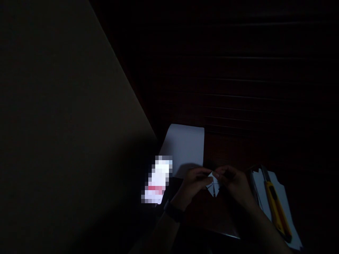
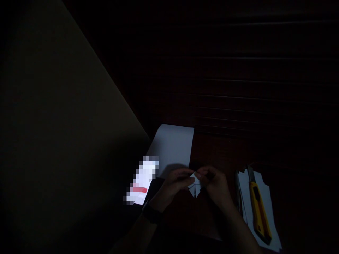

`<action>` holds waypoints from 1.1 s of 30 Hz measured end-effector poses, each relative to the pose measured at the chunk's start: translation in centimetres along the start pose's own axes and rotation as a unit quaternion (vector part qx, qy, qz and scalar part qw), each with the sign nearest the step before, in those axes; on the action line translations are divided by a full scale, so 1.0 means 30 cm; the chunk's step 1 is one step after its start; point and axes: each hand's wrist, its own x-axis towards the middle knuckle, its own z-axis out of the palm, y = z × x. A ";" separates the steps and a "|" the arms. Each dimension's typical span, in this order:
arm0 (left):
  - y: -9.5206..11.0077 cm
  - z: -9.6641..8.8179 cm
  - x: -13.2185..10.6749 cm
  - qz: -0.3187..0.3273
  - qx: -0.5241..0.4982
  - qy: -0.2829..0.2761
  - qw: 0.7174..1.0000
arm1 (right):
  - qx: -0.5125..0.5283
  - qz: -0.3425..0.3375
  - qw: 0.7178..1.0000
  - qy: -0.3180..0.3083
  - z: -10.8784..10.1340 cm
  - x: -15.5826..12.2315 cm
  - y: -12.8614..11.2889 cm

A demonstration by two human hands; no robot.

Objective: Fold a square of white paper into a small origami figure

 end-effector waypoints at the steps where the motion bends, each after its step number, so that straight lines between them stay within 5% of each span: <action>1: 0.004 0.000 -0.001 -0.002 -0.002 0.000 1.000 | 0.000 -0.002 1.000 -0.002 -0.002 0.000 -0.003; 22: -0.044 -0.001 0.025 0.029 0.063 0.019 0.997 | 0.027 -0.001 0.997 -0.067 0.008 -0.013 -0.027; 33: -0.041 0.004 0.022 0.030 0.059 0.033 0.997 | 0.027 -0.035 0.999 -0.027 0.028 -0.030 -0.035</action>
